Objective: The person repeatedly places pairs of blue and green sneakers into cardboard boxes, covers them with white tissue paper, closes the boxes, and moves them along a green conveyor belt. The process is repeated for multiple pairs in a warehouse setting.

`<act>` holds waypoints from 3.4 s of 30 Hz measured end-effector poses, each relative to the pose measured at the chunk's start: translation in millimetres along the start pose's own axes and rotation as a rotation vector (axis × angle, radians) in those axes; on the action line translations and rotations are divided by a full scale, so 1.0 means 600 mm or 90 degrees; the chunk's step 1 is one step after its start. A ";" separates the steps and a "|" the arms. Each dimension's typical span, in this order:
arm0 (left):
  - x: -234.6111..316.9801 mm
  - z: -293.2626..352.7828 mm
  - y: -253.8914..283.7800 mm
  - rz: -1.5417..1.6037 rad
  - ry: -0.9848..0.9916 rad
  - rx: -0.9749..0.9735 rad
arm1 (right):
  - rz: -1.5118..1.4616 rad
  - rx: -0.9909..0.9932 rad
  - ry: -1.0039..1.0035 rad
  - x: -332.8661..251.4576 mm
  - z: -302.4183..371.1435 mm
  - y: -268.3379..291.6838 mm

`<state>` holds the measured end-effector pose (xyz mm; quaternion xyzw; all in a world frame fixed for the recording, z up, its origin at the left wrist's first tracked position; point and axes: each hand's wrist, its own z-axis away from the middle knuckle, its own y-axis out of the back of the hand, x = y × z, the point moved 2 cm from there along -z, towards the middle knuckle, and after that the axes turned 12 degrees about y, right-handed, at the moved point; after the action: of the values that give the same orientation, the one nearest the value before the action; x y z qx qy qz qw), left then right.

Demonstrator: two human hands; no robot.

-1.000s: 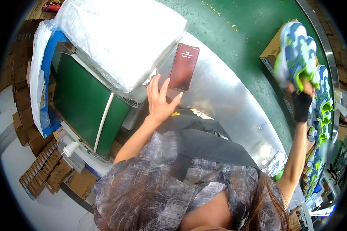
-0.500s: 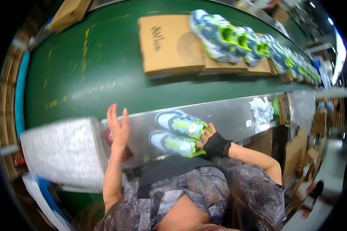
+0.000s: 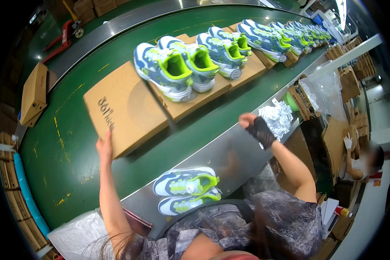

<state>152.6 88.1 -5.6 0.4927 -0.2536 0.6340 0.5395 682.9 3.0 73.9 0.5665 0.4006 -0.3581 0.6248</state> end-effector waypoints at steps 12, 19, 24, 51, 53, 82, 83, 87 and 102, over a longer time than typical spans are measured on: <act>-0.032 0.205 0.288 0.037 0.051 0.122 | -0.205 0.640 -0.321 0.201 -0.300 0.255; -0.053 0.387 0.356 0.198 0.133 0.268 | -0.253 0.355 -0.304 0.220 -0.312 0.262; -0.081 0.529 0.414 0.270 0.099 0.399 | -0.335 0.243 -0.262 0.257 -0.287 0.238; -0.196 0.743 0.587 0.443 0.221 0.754 | -0.350 -0.240 -0.199 -0.365 -0.189 -0.985; -0.191 0.741 0.593 0.450 0.207 0.756 | -0.362 -0.306 -0.206 -0.393 -0.153 -1.116; 0.016 0.523 0.472 0.392 -0.072 0.380 | -0.044 -0.079 0.856 -0.595 -0.035 -0.644; 0.039 0.482 0.432 0.371 -0.092 0.317 | 0.050 -0.165 0.896 -0.568 -0.012 -0.606; 0.124 0.352 0.204 0.275 -0.087 0.139 | 0.475 -0.174 0.811 -0.414 0.004 -0.473; -0.042 0.135 -0.105 -0.370 -0.033 0.192 | -0.566 0.225 0.055 -0.038 -0.037 0.000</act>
<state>238.3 26.1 -10.1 0.6345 -0.0192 0.4711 0.6125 671.0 25.0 93.5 0.4522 0.5628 -0.6294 0.2876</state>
